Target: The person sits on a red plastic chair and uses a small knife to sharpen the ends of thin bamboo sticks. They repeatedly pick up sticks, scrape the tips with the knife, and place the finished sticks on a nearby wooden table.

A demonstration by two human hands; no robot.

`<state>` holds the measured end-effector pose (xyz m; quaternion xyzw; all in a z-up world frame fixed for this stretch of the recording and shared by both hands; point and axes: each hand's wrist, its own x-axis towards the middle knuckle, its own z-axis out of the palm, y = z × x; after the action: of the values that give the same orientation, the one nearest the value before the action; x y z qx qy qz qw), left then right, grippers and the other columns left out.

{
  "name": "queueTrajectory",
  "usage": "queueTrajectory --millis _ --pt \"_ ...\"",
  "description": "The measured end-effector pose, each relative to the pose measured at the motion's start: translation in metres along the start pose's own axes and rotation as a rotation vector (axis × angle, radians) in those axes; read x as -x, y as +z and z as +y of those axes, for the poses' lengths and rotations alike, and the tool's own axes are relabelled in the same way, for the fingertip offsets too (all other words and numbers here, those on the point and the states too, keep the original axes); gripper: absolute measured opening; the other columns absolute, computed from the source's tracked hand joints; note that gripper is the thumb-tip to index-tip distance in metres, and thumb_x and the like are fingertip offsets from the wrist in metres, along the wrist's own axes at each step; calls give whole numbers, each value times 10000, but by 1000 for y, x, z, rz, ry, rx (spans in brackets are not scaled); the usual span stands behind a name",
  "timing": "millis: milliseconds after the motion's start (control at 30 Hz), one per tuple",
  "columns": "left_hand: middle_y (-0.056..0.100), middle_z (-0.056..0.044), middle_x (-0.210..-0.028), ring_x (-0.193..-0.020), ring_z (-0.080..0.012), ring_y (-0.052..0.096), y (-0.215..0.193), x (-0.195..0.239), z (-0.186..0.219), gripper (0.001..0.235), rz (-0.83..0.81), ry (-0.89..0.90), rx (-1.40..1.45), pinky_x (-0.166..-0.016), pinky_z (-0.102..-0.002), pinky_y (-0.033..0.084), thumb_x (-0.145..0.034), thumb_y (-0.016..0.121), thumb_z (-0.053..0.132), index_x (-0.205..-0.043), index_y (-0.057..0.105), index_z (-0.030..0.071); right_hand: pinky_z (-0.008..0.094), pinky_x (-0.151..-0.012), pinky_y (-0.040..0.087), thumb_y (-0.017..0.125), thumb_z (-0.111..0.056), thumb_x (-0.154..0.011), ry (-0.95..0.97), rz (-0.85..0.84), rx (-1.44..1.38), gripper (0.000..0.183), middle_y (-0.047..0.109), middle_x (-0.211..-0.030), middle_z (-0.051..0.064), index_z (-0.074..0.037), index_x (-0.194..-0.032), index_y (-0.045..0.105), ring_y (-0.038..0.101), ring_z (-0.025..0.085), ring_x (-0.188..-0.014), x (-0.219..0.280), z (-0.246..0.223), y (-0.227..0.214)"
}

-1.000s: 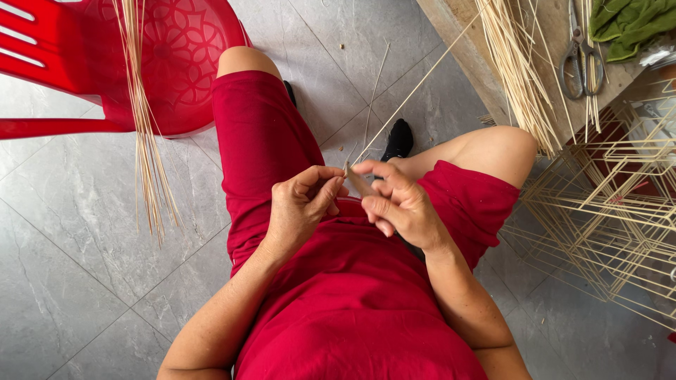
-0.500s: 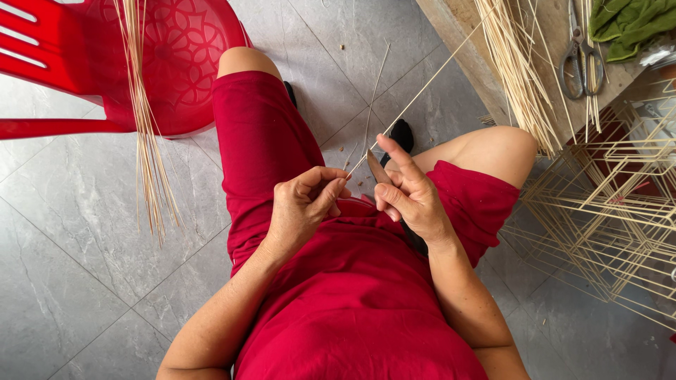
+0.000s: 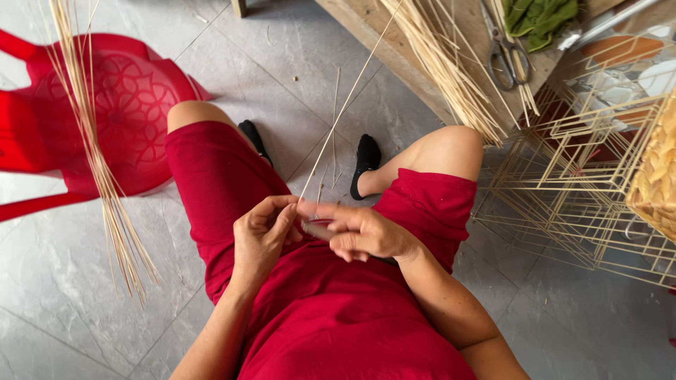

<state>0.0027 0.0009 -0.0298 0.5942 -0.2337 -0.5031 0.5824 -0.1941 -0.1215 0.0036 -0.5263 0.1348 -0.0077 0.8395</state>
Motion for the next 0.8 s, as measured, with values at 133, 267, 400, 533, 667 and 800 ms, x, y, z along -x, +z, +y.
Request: queueTrajectory --millis 133,267,400,533,667,800 --pt "761 -50 -820 -585 -61 628 -8 4 -4 188 -83 -22 -25 -525 -212 525 -996 636 132 -1087 724 -6 190 -469 385 603 -170 -1001 -63 278 -92 734 541 -678 -1 -84 -1647 266 443 52 -533 -4 -7 -13" --pt "775 -67 -781 -571 -80 664 -20 11 -8 208 -191 -161 -203 -521 -228 539 -982 632 192 -1042 730 19 190 -471 361 619 -171 -991 -79 352 -216 666 522 -687 -12 -114 -1604 363 413 48 -520 -5 -9 -29" --pt "800 -77 -787 -613 -107 707 -39 20 -6 217 -239 -213 -336 -579 -263 581 -947 646 217 -1004 732 25 198 -501 347 616 -138 -1047 -221 355 -279 474 532 -726 5 -57 -1504 516 403 47 -543 -8 -15 -54" --pt "827 -55 -847 -772 -113 773 -57 25 6 227 -339 -207 -481 -721 -277 628 -921 690 229 -1001 742 23 202 -508 359 609 -155 -1056 -269 298 -298 418 549 -725 6 -50 -1456 548 424 51 -527 -9 -21 -65" --pt "810 -42 -949 -895 -124 773 -51 24 18 410 -391 -66 -443 -803 -297 605 -912 703 258 -1260 640 51 196 -481 361 614 -176 -1035 -167 336 -103 442 565 -709 10 -23 -1445 554 446 55 -536 -17 -24 -47" --pt "749 -41 -850 -669 -61 657 -15 13 13 365 -287 -49 -164 -609 -247 576 -987 630 230 -1307 627 54 194 -486 378 622 -192 -1023 -108 266 4 486 586 -703 15 -50 -1479 531 449 54 -534 -33 -30 -20"
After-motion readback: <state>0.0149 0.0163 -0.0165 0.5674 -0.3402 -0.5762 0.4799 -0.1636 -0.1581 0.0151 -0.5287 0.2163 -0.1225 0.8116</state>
